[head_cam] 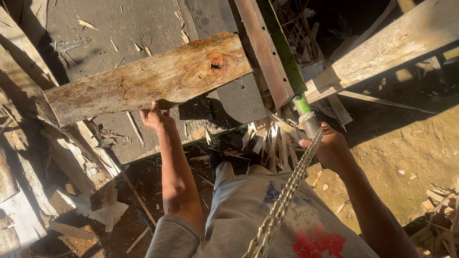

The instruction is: Using a manual cutting machine to slice strips of wood and bark from a scrap pile.

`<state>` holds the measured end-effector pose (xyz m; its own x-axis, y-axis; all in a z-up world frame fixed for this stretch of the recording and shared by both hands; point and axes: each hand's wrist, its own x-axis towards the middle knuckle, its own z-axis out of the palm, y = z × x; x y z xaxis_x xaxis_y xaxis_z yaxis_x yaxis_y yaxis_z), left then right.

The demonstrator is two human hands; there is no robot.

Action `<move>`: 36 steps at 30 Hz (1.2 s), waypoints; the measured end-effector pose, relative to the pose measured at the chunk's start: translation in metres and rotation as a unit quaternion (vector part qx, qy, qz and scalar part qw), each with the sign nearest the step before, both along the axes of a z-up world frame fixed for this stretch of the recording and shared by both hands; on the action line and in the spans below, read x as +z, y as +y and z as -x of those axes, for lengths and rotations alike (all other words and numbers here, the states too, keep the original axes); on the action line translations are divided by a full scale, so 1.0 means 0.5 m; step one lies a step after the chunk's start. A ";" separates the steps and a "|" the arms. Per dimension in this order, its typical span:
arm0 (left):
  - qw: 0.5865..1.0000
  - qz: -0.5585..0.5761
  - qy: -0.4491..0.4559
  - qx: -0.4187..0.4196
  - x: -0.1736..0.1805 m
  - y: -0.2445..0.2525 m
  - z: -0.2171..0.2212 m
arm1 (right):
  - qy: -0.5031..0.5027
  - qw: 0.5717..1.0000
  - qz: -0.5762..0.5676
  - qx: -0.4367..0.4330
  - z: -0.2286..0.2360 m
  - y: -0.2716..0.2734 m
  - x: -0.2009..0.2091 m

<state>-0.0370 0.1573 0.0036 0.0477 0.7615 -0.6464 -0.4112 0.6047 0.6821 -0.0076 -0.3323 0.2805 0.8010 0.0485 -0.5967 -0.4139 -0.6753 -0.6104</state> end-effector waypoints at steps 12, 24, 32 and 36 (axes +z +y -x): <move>0.991 -0.084 -0.099 -0.021 0.148 0.073 0.092 | 0.002 0.997 -0.074 0.007 0.004 -0.057 -0.105; 0.977 -0.094 -0.103 -0.164 0.145 0.100 0.223 | 0.030 0.938 -0.346 0.001 0.076 -0.060 -0.357; 0.956 -0.090 -0.044 -0.277 0.190 0.081 0.133 | 0.157 0.911 -0.377 0.057 0.097 0.046 -0.450; 0.949 -0.084 -0.036 -0.302 0.165 0.075 0.074 | 0.217 0.902 -0.366 0.069 0.104 0.089 -0.370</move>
<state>-0.0742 0.1946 0.0863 0.5480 0.6730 -0.4967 -0.0724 0.6298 0.7734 -0.0594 -0.2877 0.0954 0.4562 0.6383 -0.6200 -0.6631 -0.2208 -0.7152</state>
